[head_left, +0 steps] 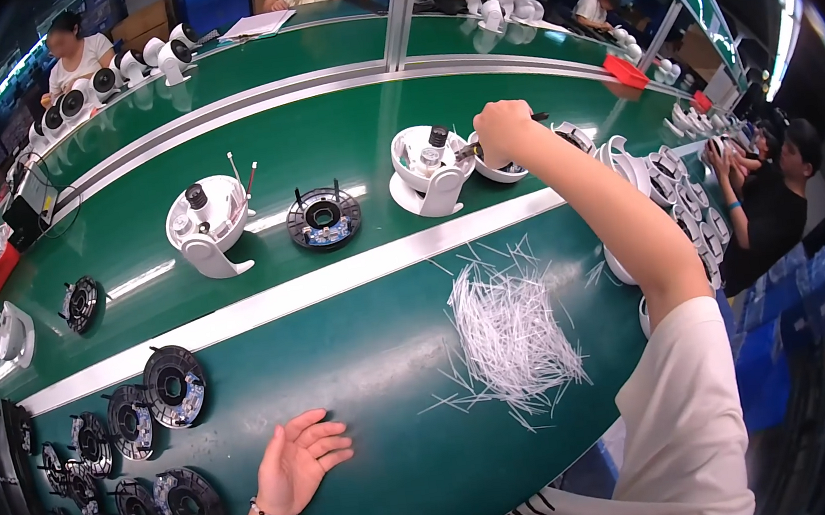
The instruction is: Fitting circuit boards into security camera housings and trimming wires on an assembly line.
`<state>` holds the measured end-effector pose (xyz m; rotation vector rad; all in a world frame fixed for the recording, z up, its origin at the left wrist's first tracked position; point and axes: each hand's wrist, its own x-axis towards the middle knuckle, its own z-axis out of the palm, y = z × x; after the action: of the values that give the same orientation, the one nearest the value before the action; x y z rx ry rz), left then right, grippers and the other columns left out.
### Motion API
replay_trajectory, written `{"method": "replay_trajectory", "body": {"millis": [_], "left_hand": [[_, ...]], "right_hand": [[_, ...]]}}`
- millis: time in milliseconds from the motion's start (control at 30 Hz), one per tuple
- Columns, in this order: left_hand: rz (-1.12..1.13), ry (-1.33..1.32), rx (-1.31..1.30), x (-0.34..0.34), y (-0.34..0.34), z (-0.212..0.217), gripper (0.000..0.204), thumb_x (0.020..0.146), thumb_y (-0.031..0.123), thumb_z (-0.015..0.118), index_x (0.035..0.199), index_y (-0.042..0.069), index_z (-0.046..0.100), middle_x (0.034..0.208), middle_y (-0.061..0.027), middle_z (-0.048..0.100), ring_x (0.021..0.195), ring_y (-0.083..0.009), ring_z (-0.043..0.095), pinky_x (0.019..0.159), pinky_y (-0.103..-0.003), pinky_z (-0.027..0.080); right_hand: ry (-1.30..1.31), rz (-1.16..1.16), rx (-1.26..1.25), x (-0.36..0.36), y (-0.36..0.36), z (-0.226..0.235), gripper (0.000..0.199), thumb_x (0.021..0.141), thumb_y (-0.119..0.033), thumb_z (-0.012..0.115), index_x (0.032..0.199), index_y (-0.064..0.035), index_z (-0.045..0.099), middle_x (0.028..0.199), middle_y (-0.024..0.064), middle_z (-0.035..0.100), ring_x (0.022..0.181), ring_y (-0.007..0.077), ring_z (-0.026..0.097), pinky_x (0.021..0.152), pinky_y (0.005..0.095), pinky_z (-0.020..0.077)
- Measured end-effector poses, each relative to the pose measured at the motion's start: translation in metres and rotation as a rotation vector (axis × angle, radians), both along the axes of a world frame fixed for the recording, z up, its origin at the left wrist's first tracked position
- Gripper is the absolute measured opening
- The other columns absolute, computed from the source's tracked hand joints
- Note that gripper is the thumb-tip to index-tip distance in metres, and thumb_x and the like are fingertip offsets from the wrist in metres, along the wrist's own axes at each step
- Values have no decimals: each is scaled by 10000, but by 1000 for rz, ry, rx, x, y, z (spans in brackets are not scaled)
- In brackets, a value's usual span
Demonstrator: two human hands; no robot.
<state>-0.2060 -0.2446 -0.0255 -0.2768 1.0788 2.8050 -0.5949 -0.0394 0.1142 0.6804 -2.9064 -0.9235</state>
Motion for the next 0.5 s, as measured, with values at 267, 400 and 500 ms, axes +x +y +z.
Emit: {"method": "replay_trajectory", "body": {"millis": [267,400,500], "left_hand": [[-6,3,-8,0,1,-1,496,921,378,268,1209,-5,396,1127,-206,508,1009,-318,515,890,-450,398],[-4,8,-9,0,0,-1,493,920,374,276,1210,-6,395,1125,-206,509,1007,-317,516,890,-449,399],[3,10,-8,1,0,-1,493,919,373,282,1210,-10,392,1123,-206,509,1005,-314,517,890,-448,400]], "right_hand": [[79,2,-81,-8,26,-15,282,663,-195,609,912,-65,641,910,107,622,857,271,608,697,471,486],[116,45,-104,-12,39,-23,249,649,-176,609,867,-64,650,871,99,632,826,262,621,655,433,509],[135,52,-142,-6,47,-20,216,650,-161,601,836,-63,650,862,103,633,822,252,624,665,382,515]]}}
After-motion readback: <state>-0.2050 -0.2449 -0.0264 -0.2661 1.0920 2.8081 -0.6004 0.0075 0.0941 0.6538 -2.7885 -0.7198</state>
